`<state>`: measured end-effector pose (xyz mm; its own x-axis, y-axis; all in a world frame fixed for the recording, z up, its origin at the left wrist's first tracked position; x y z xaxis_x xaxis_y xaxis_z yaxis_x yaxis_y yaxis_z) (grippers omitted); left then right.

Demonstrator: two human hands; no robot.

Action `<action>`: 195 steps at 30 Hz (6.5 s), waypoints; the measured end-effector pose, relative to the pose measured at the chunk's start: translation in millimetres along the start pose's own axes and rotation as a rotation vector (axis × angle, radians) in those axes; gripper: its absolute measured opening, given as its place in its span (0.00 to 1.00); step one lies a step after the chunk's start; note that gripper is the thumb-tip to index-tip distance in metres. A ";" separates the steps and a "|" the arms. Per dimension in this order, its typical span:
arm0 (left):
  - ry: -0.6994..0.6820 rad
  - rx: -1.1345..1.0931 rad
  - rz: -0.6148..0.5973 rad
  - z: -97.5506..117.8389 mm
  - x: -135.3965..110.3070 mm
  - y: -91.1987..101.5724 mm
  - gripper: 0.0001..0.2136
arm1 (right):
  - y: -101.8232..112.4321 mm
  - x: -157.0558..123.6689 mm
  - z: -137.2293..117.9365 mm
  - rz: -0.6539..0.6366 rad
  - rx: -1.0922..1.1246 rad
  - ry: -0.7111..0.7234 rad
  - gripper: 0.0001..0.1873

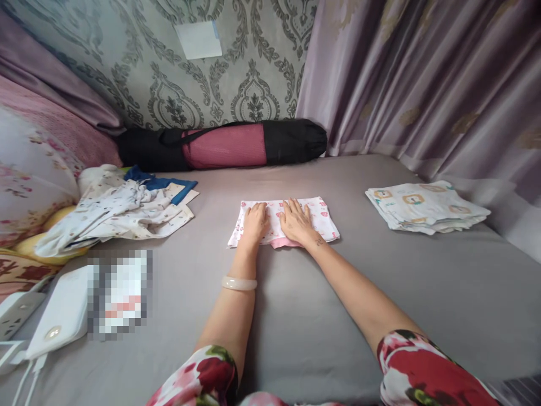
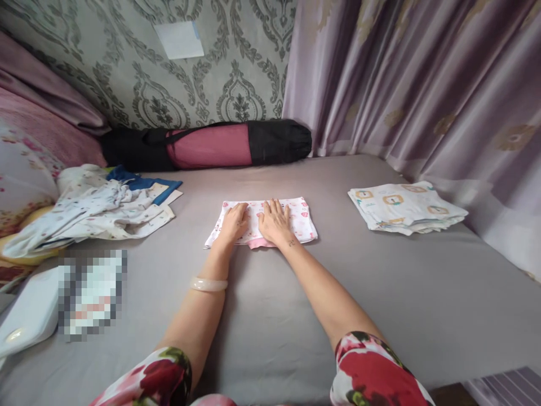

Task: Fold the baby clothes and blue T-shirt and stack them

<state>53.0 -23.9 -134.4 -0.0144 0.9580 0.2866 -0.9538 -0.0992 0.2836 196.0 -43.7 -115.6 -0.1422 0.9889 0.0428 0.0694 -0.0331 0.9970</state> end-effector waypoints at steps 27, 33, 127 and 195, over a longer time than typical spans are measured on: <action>-0.080 0.557 -0.175 -1.8 -0.9 -1.0 0.18 | -1.9 -6.7 41.5 0.002 -0.062 -0.149 0.29; -0.113 0.633 -0.184 -6.1 -0.7 -1.0 0.18 | -2.6 -5.7 41.9 0.006 -0.060 -0.139 0.29; 0.586 0.515 -0.068 20.6 19.1 75.2 0.08 | 41.3 -14.4 115.0 -0.184 0.884 -0.532 0.21; 0.565 -0.540 -0.349 108.6 24.7 -306.7 0.14 | 185.8 -45.6 407.5 0.160 0.037 -0.950 0.08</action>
<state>377.8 0.9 -114.9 0.2959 0.9144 -0.2762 -0.9416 0.2306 -0.2454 617.7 -36.0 41.5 0.7293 0.6780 0.0926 0.0517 -0.1895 0.9805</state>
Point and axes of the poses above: each hand's wrist, its own x-axis towards the middle knuckle, its own y-axis out of the back of the hand, z = x × y, the point moved 2 cm from there along x, towards the middle knuckle, and after that the axes turned 10 degrees about -x, right-handed, at the moved point
